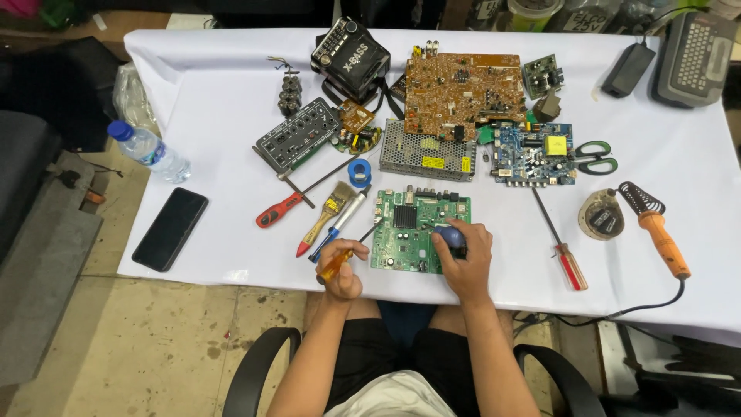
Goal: The person is unscrewing components from a circuit board and using a precision tool to probe or adjust parts on the board at a repair bench.
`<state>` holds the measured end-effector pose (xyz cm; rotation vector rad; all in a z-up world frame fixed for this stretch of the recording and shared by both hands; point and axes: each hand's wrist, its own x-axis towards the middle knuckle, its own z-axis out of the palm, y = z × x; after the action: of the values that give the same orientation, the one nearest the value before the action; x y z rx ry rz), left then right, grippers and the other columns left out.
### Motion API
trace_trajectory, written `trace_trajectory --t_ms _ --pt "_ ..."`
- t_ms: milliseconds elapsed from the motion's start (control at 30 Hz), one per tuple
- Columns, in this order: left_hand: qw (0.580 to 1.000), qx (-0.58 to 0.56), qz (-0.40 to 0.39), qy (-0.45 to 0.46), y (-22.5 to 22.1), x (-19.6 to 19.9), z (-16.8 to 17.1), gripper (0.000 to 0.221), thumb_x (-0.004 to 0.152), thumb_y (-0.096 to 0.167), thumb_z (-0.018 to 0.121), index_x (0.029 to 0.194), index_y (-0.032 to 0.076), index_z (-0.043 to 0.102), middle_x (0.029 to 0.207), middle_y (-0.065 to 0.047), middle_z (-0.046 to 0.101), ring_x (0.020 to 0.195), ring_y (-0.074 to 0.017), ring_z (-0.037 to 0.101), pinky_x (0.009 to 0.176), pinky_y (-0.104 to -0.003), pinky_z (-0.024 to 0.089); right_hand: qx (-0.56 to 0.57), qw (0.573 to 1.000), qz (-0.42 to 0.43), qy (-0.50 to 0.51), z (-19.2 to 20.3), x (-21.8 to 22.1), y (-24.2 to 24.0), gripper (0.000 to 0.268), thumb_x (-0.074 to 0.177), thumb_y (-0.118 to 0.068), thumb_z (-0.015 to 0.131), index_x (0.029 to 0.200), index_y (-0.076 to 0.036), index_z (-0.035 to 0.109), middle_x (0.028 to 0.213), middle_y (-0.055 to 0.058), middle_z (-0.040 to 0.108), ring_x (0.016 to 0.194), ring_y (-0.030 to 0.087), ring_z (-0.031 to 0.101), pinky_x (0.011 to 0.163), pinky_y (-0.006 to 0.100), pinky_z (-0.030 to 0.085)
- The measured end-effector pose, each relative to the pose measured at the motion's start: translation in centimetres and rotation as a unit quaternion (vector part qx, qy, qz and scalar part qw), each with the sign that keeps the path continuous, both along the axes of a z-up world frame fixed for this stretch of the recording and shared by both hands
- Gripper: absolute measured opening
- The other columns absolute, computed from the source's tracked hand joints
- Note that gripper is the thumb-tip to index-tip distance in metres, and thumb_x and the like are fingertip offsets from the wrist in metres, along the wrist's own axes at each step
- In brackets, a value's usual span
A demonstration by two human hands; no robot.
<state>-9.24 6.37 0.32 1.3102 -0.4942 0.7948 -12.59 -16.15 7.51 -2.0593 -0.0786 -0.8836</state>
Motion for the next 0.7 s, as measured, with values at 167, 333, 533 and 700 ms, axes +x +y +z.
trace_trajectory --t_ms 167,333,533,700 --pt "0.998 -0.053 0.017 -0.022 0.5 -1.3 -0.8 0.042 0.098 0.04 0.049 0.095 -0.002 0.053 0.064 -0.017 0.068 0.046 -0.0191 0.059 0.049 -0.028 0.053 -0.041 0.998 -0.001 -0.043 -0.4 0.1 0.0 0.021 0.091 -0.023 0.083 0.104 -0.013 0.07 0.092 -0.003 0.07 0.083 0.018 0.061 0.088 0.035 0.039" --pt "0.995 -0.101 0.007 -0.017 0.3 -0.9 -2.3 0.041 0.1 0.039 0.052 0.096 -0.001 0.052 0.061 -0.016 0.064 0.044 -0.017 0.055 0.046 -0.031 0.056 -0.104 0.987 -0.006 -0.121 -1.0 0.3 0.9 0.025 0.085 -0.022 0.088 0.099 -0.014 0.069 0.091 -0.004 0.072 0.082 0.02 0.06 0.088 0.038 0.039" --pt "0.998 -0.051 0.032 -0.029 0.4 -1.1 -1.7 0.039 0.101 0.04 0.048 0.096 0.001 0.051 0.061 -0.013 0.066 0.044 -0.0144 0.054 0.045 -0.023 0.048 -0.14 0.984 0.096 -0.06 -1.0 0.6 3.5 0.023 0.084 -0.03 0.085 0.1 -0.02 0.071 0.094 -0.006 0.073 0.087 0.019 0.064 0.091 0.037 0.04" --pt "0.999 -0.018 0.024 -0.026 0.1 -1.4 -0.4 0.04 0.102 0.041 0.047 0.096 0.001 0.052 0.063 -0.013 0.067 0.045 -0.0155 0.055 0.045 -0.024 0.049 -0.201 0.971 0.116 -0.053 -0.7 0.3 3.8 0.019 0.086 -0.026 0.081 0.103 -0.02 0.073 0.094 -0.005 0.073 0.086 0.02 0.062 0.091 0.038 0.04"
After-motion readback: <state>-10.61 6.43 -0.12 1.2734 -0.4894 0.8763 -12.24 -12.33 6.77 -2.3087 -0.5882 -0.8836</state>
